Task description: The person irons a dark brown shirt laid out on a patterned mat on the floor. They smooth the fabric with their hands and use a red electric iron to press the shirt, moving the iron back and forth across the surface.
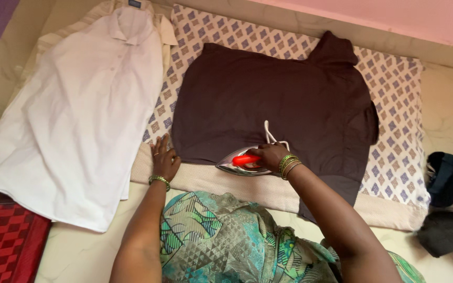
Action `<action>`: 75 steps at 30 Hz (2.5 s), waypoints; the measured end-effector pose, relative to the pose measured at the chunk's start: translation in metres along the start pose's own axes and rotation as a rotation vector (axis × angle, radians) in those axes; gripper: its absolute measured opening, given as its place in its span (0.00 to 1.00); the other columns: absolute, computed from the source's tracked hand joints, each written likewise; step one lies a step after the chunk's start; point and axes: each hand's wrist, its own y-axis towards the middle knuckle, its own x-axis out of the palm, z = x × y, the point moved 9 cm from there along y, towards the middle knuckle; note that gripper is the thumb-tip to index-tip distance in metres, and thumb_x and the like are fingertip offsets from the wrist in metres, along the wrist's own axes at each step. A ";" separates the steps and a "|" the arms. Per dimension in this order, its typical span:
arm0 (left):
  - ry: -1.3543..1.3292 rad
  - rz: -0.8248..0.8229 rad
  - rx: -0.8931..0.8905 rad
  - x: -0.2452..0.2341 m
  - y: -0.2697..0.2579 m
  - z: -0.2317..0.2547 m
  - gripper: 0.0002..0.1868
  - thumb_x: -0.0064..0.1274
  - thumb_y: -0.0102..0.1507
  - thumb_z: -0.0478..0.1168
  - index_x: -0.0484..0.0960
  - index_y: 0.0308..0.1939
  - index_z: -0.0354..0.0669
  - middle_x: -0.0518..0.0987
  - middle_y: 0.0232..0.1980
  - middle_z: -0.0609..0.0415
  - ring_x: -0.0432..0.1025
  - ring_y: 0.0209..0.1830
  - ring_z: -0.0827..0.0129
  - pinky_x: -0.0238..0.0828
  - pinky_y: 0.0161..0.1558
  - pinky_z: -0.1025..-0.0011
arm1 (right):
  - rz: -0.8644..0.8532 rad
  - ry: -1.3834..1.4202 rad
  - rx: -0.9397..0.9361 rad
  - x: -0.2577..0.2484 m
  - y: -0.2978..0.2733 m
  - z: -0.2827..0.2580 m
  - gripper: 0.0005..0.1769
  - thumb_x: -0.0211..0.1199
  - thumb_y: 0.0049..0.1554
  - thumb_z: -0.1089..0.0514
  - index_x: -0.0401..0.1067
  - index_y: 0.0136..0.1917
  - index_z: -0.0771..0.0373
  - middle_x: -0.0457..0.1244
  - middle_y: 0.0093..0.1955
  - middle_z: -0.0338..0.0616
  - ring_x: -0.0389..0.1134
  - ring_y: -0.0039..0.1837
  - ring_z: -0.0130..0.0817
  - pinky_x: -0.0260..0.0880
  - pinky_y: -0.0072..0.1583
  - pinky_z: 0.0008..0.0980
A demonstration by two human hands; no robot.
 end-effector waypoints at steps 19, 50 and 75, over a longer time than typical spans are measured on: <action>0.015 -0.038 -0.012 0.007 0.003 -0.015 0.08 0.55 0.56 0.39 0.75 0.24 0.41 0.55 0.83 0.46 0.40 0.85 0.46 0.25 0.80 0.45 | -0.022 0.116 0.171 0.050 -0.076 0.090 0.29 0.57 0.59 0.35 0.65 0.72 0.38 0.67 0.61 0.43 0.71 0.59 0.43 0.70 0.61 0.44; 0.628 -0.690 0.101 0.001 0.037 0.265 0.25 0.51 0.64 0.54 0.76 0.62 0.48 0.73 0.67 0.47 0.66 0.70 0.56 0.45 0.74 0.39 | 0.380 0.177 0.739 0.068 -0.301 0.220 0.27 0.64 0.55 0.45 0.71 0.68 0.41 0.69 0.52 0.42 0.72 0.54 0.44 0.69 0.56 0.48; 0.318 -0.668 0.845 0.177 -0.134 0.469 0.18 0.44 0.64 0.38 0.76 0.57 0.43 0.68 0.70 0.47 0.60 0.72 0.55 0.55 0.69 0.54 | 0.977 0.040 1.270 0.102 -0.521 0.329 0.27 0.72 0.55 0.52 0.75 0.68 0.53 0.70 0.55 0.50 0.71 0.56 0.49 0.66 0.60 0.50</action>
